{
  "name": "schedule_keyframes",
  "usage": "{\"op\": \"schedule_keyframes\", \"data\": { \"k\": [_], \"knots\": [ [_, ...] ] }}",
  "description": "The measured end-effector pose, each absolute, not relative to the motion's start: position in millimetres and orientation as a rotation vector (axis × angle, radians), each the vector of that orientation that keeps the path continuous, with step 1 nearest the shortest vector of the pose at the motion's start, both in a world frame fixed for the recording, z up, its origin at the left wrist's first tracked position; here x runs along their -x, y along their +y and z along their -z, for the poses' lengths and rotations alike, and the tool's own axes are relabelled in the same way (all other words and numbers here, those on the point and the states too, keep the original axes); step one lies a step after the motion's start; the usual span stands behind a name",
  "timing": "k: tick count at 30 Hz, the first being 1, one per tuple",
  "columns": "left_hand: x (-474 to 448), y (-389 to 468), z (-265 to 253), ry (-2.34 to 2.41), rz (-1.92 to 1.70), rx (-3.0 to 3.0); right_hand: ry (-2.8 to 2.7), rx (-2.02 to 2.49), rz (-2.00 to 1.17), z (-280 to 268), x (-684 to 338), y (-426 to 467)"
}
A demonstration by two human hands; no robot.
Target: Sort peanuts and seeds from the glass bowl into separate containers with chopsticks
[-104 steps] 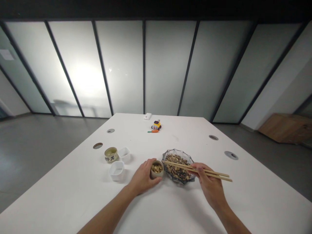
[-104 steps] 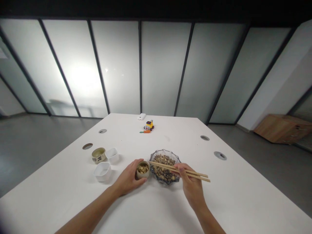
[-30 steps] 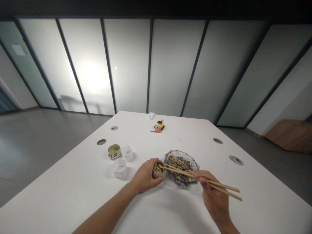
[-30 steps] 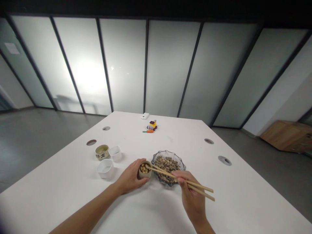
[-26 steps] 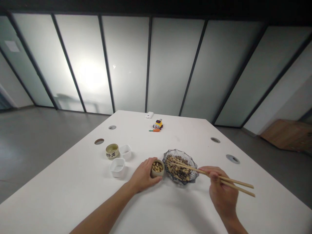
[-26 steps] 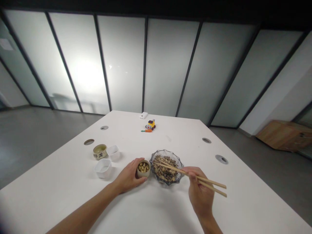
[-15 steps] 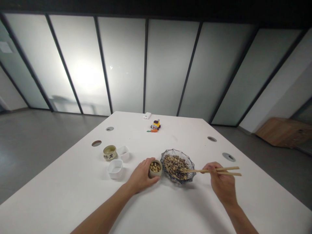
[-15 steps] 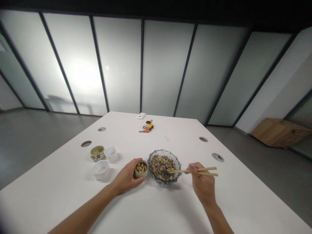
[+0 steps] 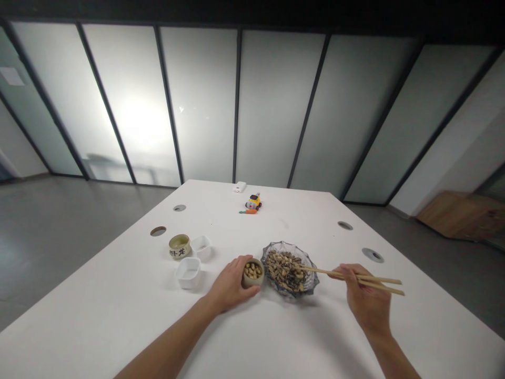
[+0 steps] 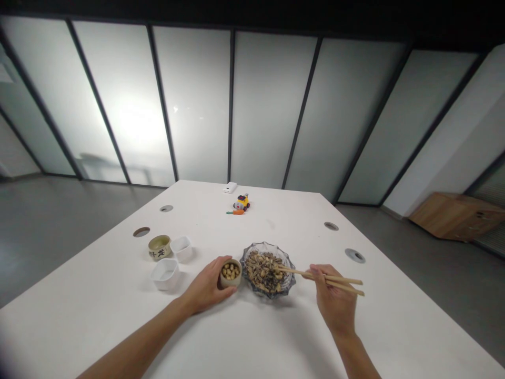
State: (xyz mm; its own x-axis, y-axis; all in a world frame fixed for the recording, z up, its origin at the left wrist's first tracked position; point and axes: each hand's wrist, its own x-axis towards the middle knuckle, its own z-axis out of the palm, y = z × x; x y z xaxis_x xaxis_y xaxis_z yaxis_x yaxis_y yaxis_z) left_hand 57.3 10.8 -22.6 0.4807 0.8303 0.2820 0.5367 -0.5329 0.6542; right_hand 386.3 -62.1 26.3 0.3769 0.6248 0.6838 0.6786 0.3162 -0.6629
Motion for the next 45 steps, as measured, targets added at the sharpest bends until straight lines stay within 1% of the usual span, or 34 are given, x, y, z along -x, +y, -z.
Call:
{"op": "schedule_keyframes", "data": {
  "k": [4,9,12,14,18,24,27,32,37,41,45],
  "knots": [
    [-57.4,10.9,22.3,1.134,-0.804,-2.248,-1.111,1.328,-0.015,-16.8,-380.9,-59.0],
    [-57.7,10.5,21.2,1.145,-0.803,-2.25,-0.881,1.065,-0.271,-9.2,-345.4,-60.9],
    [-57.7,9.8,21.4,1.155,-0.807,-2.253,-0.959,0.947,-0.401,-9.2,-318.8,-66.9],
    [-57.7,9.4,21.6,1.151,-0.812,-2.255,-1.099,0.973,-0.433,-9.3,-307.4,-70.5],
    [-57.8,9.4,21.0,1.152,-0.797,-2.254,-1.279,1.101,-0.3,-12.7,-310.2,-72.0],
    [-58.2,9.9,19.2,1.154,-0.778,-2.244,-1.235,1.212,0.117,-32.7,-357.0,-69.6],
    [-58.3,9.5,18.7,1.149,-0.786,-2.239,-1.34,1.288,0.225,-37.6,-375.1,-68.3],
    [-58.5,9.9,19.8,1.154,-0.791,-2.242,-1.565,1.295,0.218,-34.7,-379.0,-65.2],
    [-58.9,10.7,21.1,1.151,-0.798,-2.248,-1.706,1.239,0.094,-32.7,-373.8,-65.1],
    [-59.0,10.2,19.4,1.14,-0.813,-2.25,-1.666,1.254,0.058,-32.7,-378.0,-65.8],
    [-58.8,9.7,17.9,1.148,-0.802,-2.238,-1.496,1.291,0.088,-33.1,-382.1,-65.1]
  ]
}}
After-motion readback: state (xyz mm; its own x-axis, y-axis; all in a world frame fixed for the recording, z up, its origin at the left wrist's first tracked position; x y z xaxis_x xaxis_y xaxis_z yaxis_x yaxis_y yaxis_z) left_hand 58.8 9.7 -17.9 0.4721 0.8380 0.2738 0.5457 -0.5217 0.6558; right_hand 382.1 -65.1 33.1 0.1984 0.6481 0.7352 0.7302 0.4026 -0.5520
